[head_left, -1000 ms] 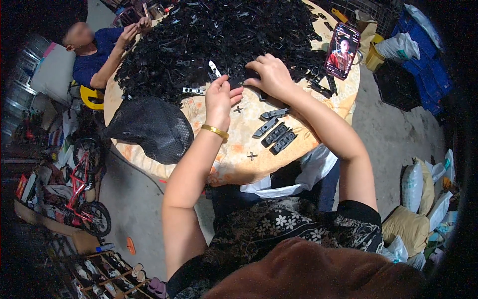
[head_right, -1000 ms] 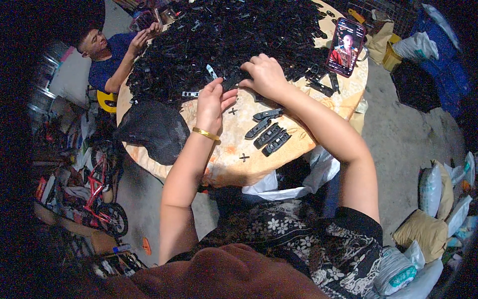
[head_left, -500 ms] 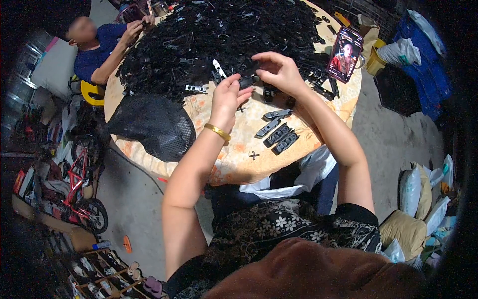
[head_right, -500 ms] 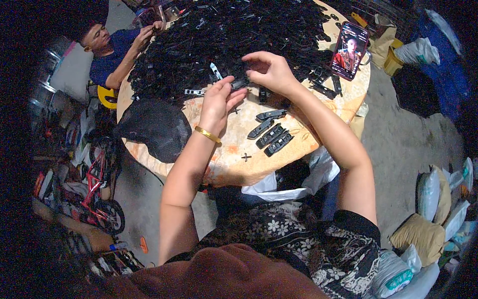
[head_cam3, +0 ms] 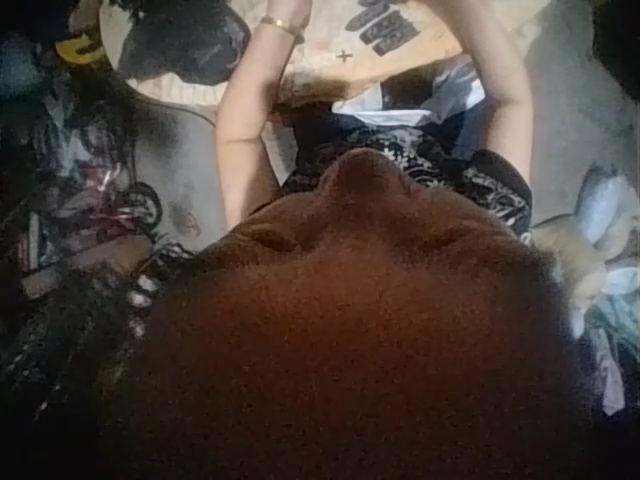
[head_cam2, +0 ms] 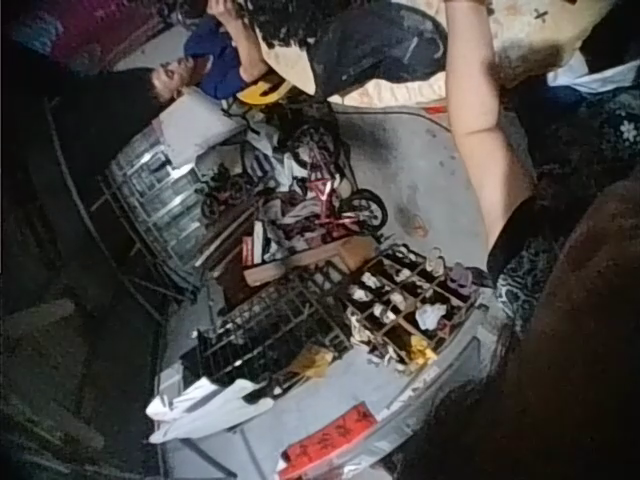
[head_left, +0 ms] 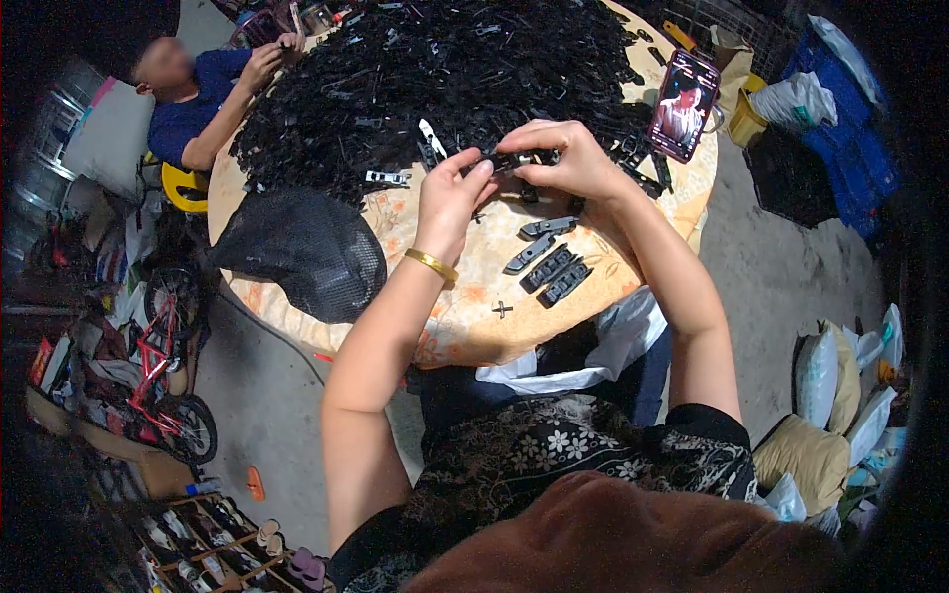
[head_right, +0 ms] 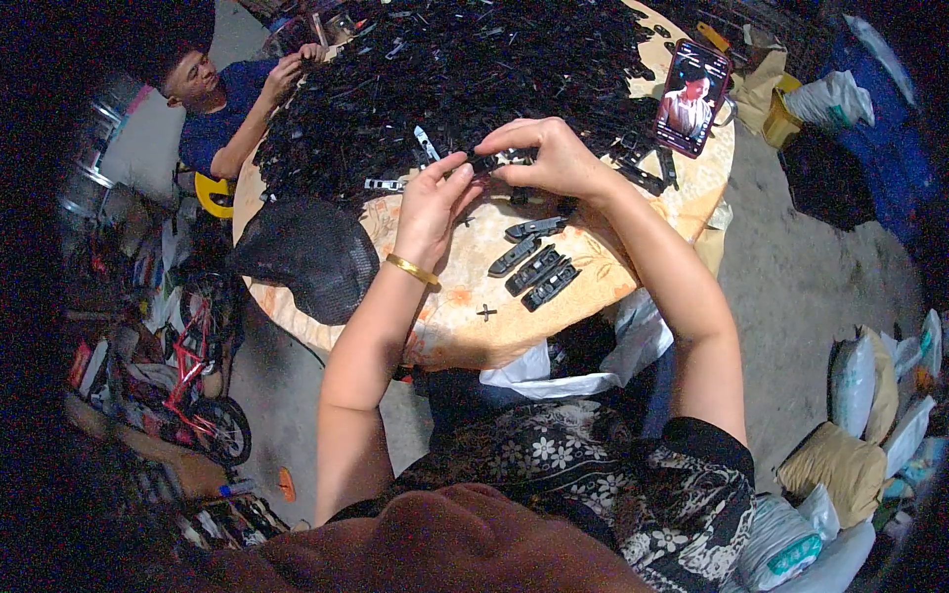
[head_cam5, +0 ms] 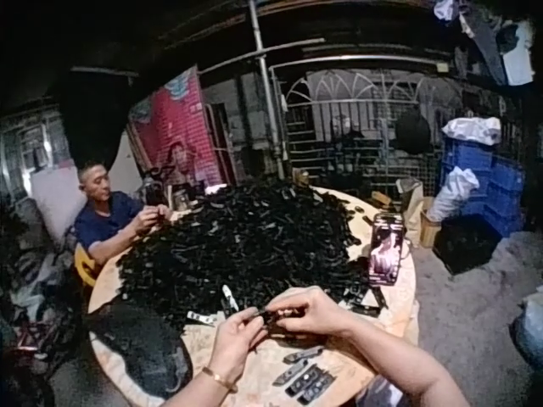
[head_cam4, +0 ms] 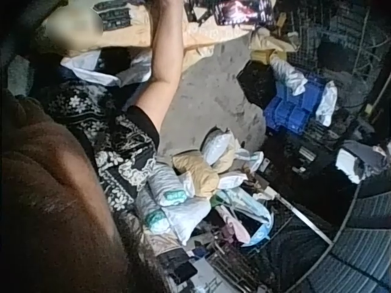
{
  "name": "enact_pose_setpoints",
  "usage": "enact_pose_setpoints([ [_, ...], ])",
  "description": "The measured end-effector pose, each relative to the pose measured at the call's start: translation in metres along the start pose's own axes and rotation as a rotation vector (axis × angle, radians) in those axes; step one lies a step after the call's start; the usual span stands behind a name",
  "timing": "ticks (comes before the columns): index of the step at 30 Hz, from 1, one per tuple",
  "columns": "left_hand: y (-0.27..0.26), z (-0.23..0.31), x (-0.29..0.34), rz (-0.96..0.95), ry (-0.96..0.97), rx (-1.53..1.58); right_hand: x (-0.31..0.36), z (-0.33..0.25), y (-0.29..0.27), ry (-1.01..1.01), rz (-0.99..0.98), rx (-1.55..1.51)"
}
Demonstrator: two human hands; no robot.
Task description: The person assembles plastic components by hand, fitting small plastic pieces together and placing the assembled parts onto the table.
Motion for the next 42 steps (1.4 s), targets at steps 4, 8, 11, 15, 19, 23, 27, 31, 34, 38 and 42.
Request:
enact_pose_setpoints([
  [4,-0.002,0.003,0.000,-0.021,-0.009,0.026,-0.002,0.004,0.001,-0.114,0.015,0.047],
  [8,0.002,0.006,0.001,-0.078,0.072,0.020,-0.001,0.006,0.006,0.136,-0.003,-0.255],
  [11,0.002,0.008,0.002,-0.123,0.111,0.022,0.001,0.014,0.006,0.457,-0.164,-0.384],
  [15,0.002,0.011,0.005,-0.178,0.089,0.049,0.004,0.014,0.004,0.439,-0.152,-0.338],
  [19,0.003,0.013,0.003,-0.158,-0.002,-0.036,0.003,0.021,-0.007,0.251,-0.137,-0.086],
  [23,-0.013,-0.010,0.001,-0.438,0.120,-0.500,0.012,0.006,-0.004,-0.028,-0.157,0.442],
  [27,-0.002,-0.006,0.008,-0.441,0.218,-0.751,0.010,0.008,0.012,-0.014,-0.127,0.604],
  [31,0.007,0.014,0.014,-0.109,0.742,-1.159,0.007,0.009,0.016,0.043,-0.025,0.345],
  [34,0.004,0.012,0.007,-0.210,0.813,-0.922,0.003,0.016,0.021,0.146,-0.028,-0.014],
  [38,-0.001,0.014,0.005,-0.245,0.662,-0.889,-0.009,0.019,0.008,0.450,-0.245,-0.351],
  [42,-0.009,0.007,0.001,-0.167,0.643,-0.915,-0.049,0.022,-0.001,0.356,-0.156,-0.047],
])
Point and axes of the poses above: each hand's wrist, its own x-axis away from the middle knuckle, its own y-axis out of the palm, z = x × y, the point moved 1 cm from there along -x, towards the middle knuckle, and after that the axes turned 12 degrees about y, right-handed, at the moved point
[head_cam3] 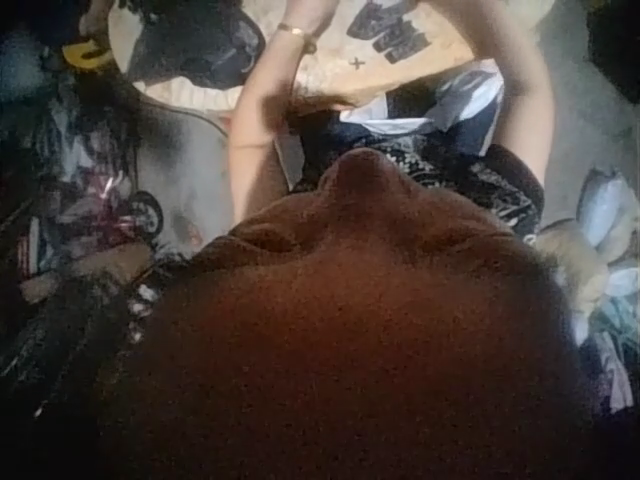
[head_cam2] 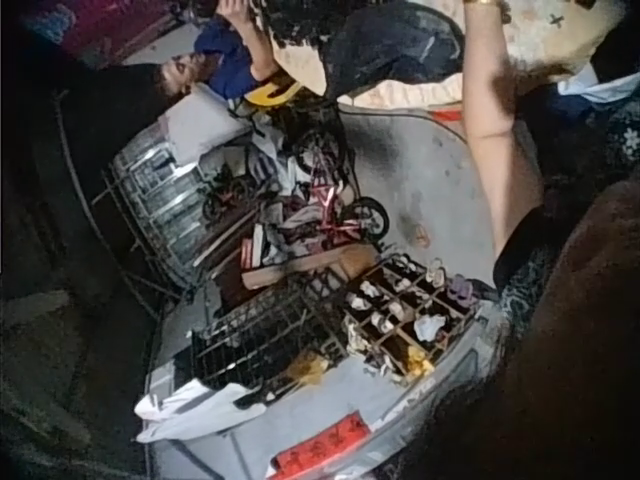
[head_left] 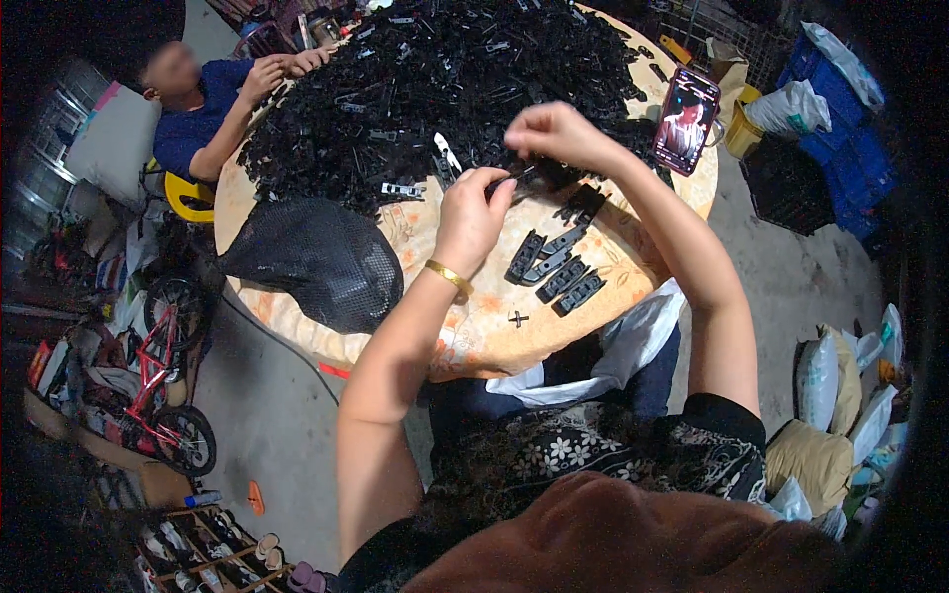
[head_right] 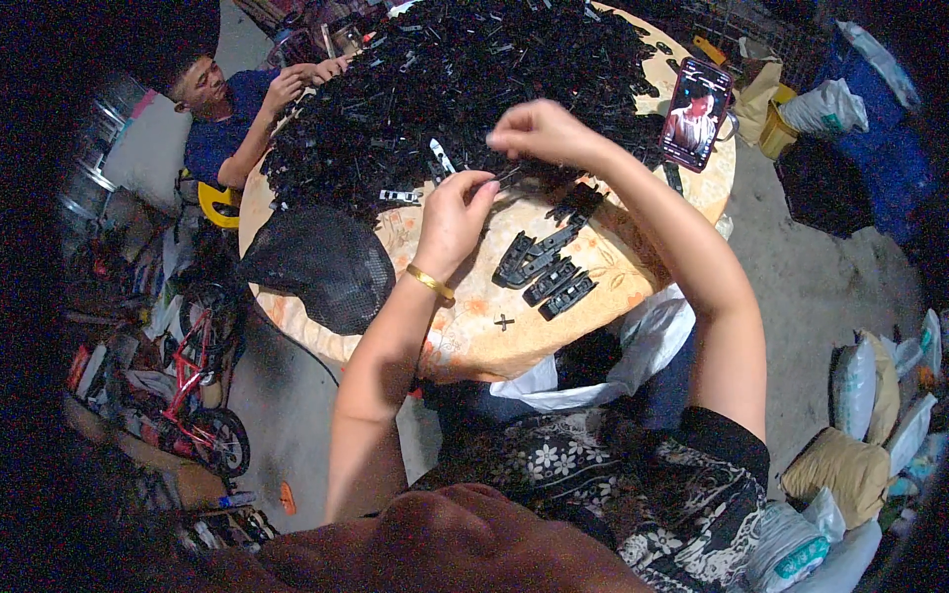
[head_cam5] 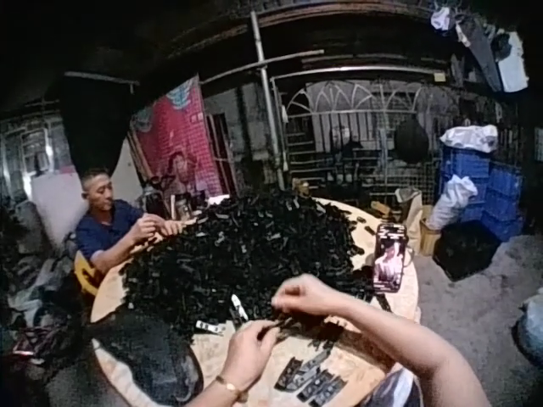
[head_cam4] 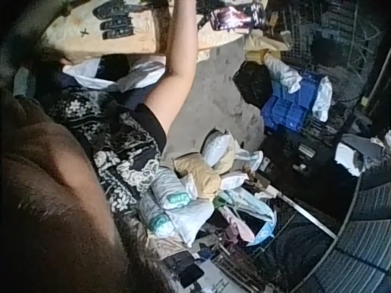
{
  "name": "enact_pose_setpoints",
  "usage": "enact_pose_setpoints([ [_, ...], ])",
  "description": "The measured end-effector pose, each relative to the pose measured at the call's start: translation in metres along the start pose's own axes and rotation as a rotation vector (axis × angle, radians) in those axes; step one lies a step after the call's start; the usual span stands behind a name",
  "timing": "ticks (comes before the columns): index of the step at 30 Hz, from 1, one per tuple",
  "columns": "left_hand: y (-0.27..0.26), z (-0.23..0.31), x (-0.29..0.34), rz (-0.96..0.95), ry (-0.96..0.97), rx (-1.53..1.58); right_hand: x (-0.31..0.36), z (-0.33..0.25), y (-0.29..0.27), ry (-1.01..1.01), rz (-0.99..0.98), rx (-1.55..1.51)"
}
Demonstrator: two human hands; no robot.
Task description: The person assembles plastic components by hand, fitting small plastic pieces together and placing the assembled parts onto the table.
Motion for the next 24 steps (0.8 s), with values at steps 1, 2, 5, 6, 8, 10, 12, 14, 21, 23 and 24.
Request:
enact_pose_setpoints([
  [1,0.000,0.004,-0.001,0.000,0.001,0.002,-0.008,-0.004,-0.008,-0.043,0.222,0.283],
  [2,0.001,0.008,-0.001,0.004,-0.103,0.125,-0.015,-0.010,-0.015,-0.087,0.442,0.566],
  [5,0.007,0.007,-0.002,0.006,-0.170,0.225,-0.044,0.010,-0.030,-0.143,0.569,0.957],
  [6,0.008,0.005,-0.002,0.008,-0.147,0.199,-0.050,0.012,-0.027,-0.149,0.573,0.957],
  [8,0.011,0.002,0.001,0.020,-0.100,0.187,-0.062,0.017,-0.024,-0.148,0.563,0.952],
  [10,0.011,0.005,0.002,0.017,-0.080,0.189,-0.071,0.020,-0.026,-0.082,0.482,0.990],
  [12,0.010,0.005,0.002,0.023,-0.080,0.164,-0.073,0.020,-0.027,-0.260,0.487,0.974],
  [14,0.008,0.003,0.002,0.030,-0.085,0.140,-0.070,0.018,-0.029,-0.266,0.483,0.897],
  [21,0.009,-0.002,0.002,0.072,-0.160,0.245,-0.042,0.008,-0.023,-0.136,0.332,0.523],
  [23,0.012,-0.003,0.002,0.064,-0.179,0.250,-0.035,0.009,-0.019,-0.202,0.350,0.625],
  [24,0.012,-0.001,0.000,0.056,-0.198,0.252,-0.032,0.010,-0.017,-0.265,0.379,0.686],
])
Point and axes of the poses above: each hand's wrist, its own x-axis away from the middle knuckle, its own y-axis out of the palm, z = x × y, the point moved 1 cm from there along -x, towards the middle knuckle, and after that the axes turned 12 degrees about y, right-handed, at the moved point
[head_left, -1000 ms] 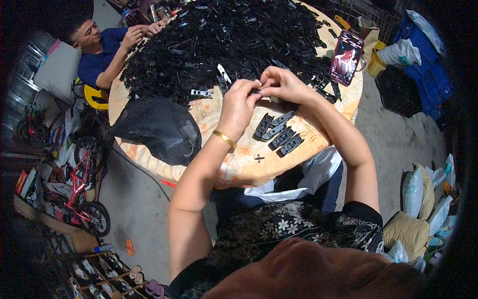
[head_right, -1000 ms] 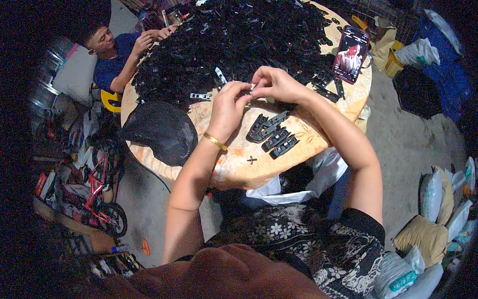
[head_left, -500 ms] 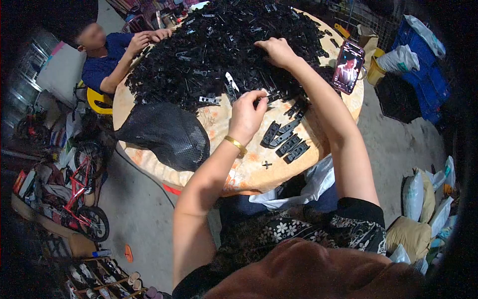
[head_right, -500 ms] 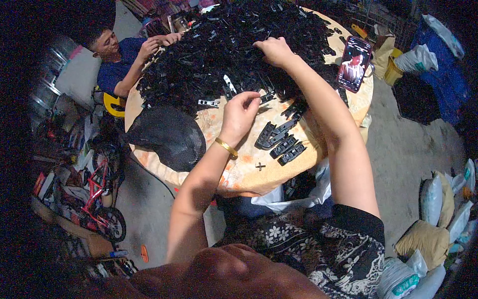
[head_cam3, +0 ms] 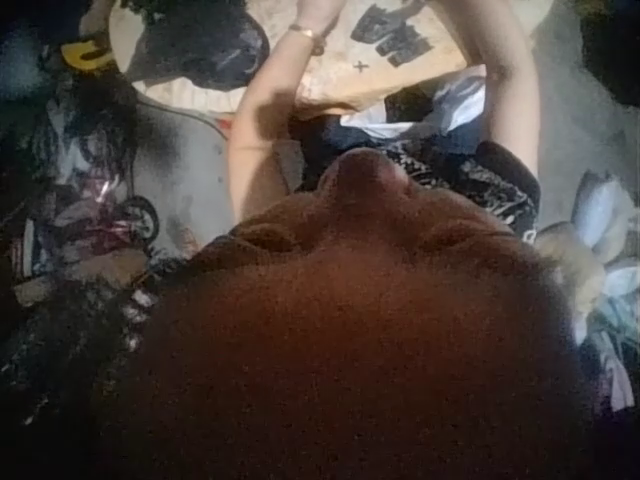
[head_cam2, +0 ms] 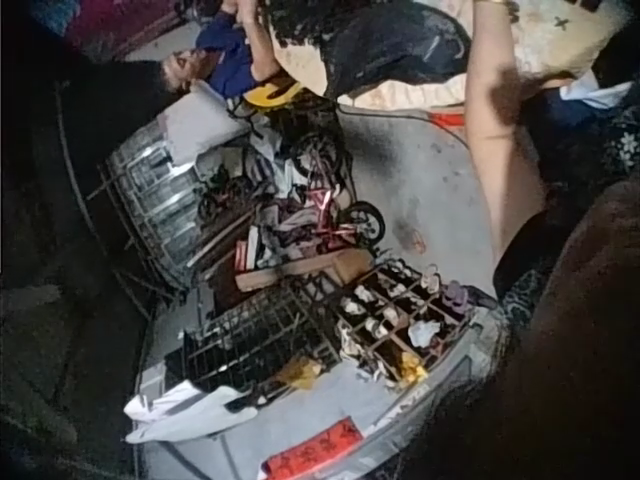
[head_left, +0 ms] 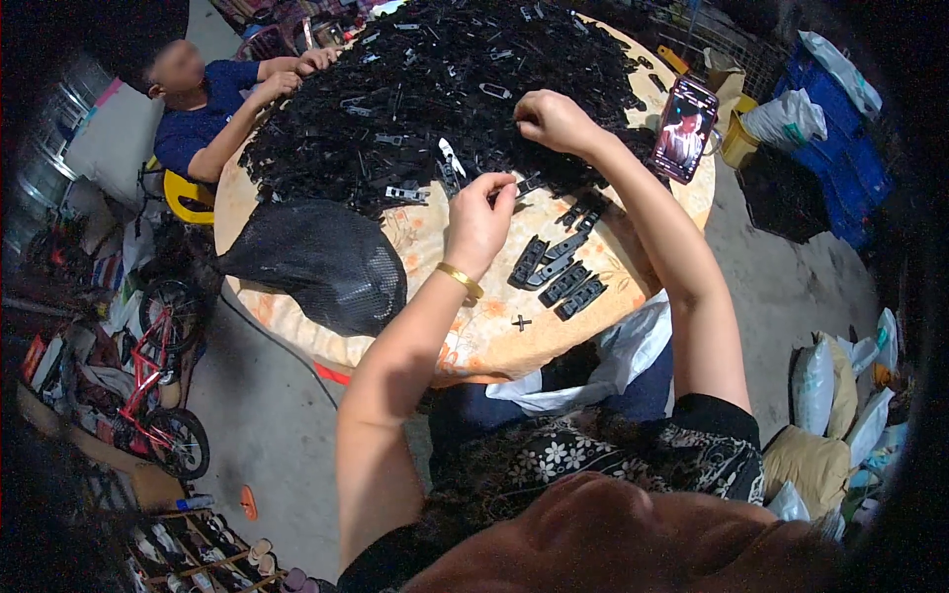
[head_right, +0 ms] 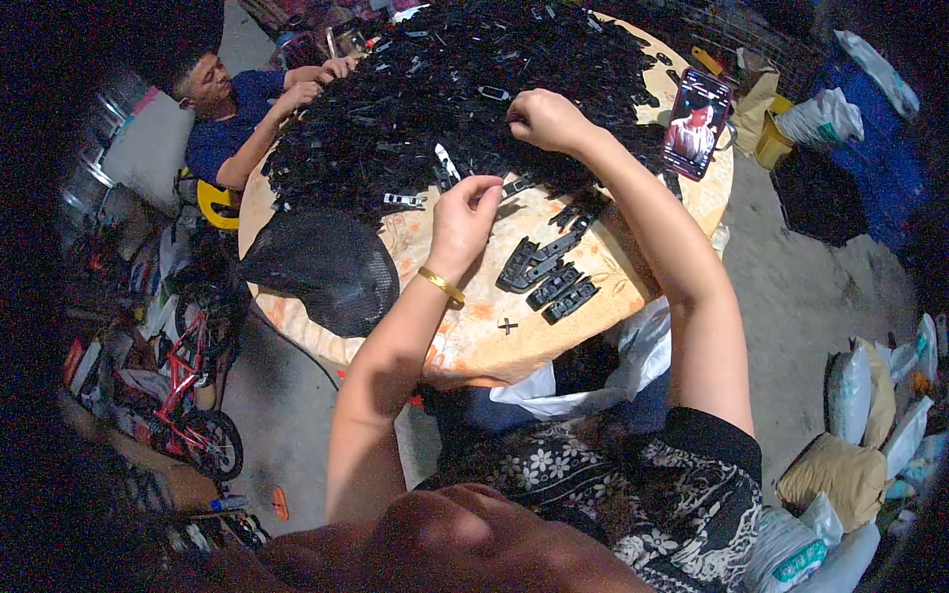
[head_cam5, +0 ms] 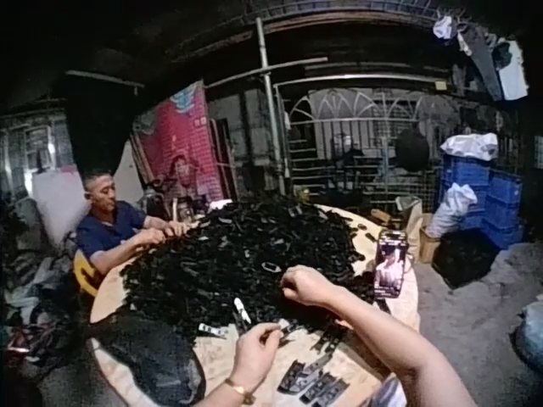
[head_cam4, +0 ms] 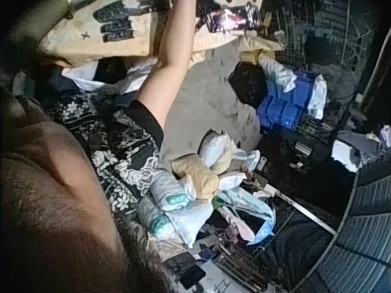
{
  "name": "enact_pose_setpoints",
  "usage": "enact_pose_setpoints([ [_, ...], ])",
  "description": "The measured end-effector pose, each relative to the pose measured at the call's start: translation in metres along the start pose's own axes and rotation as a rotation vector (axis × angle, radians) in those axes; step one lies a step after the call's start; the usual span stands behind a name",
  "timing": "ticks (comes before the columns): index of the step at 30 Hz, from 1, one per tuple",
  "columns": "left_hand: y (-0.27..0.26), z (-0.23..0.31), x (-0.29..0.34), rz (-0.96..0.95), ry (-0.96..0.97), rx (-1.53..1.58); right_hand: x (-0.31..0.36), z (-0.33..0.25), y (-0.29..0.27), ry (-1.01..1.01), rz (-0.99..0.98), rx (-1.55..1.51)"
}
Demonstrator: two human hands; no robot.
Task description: The person assembles plastic components by hand, fitting small plastic pieces together and placing the assembled parts onto the table.
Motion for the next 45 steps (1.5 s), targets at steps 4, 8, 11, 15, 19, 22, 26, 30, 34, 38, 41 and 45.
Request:
enact_pose_setpoints([
  [4,0.000,0.003,0.000,-0.040,-0.038,0.000,0.012,-0.008,0.001,-0.149,0.172,0.152],
  [8,0.000,-0.007,0.001,-0.052,-0.050,0.012,0.019,-0.016,0.007,-0.244,0.106,0.337],
  [11,0.005,-0.008,0.001,-0.038,-0.123,0.147,0.021,-0.010,0.008,-0.318,0.229,0.309],
  [15,0.003,-0.020,0.000,-0.020,-0.211,0.309,0.020,-0.016,-0.003,-0.142,0.187,0.147],
  [19,-0.001,-0.015,-0.001,0.100,-0.295,0.436,0.029,-0.030,-0.023,0.083,0.108,-0.289],
  [22,-0.006,-0.013,-0.004,0.133,-0.315,0.405,0.041,-0.042,-0.022,0.284,-0.186,-0.798],
  [26,-0.007,-0.009,-0.005,0.219,-0.279,0.447,0.060,-0.060,-0.017,0.567,-0.237,-1.033],
  [30,-0.003,-0.007,-0.004,0.227,-0.275,0.503,0.068,-0.053,-0.003,0.609,-0.172,-1.035],
  [34,-0.001,-0.005,-0.002,0.223,-0.300,0.534,0.075,-0.056,0.003,0.571,-0.006,-0.886],
  [38,-0.001,-0.008,-0.002,0.202,-0.255,0.538,0.079,-0.063,0.009,0.553,0.044,-0.834],
  [41,-0.002,0.000,-0.002,0.188,-0.220,0.543,0.081,-0.059,0.011,0.468,0.123,-0.560],
  [45,-0.007,0.000,-0.002,0.139,-0.222,0.556,0.076,-0.065,-0.007,0.521,0.130,-0.336],
])
Point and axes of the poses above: each hand's wrist, its own x-axis away from the middle knuckle, its own y-axis out of the palm, z = x × y, the point moved 1 cm from there along -x, towards the middle knuckle, and after that the axes turned 12 degrees about y, right-handed, at the moved point
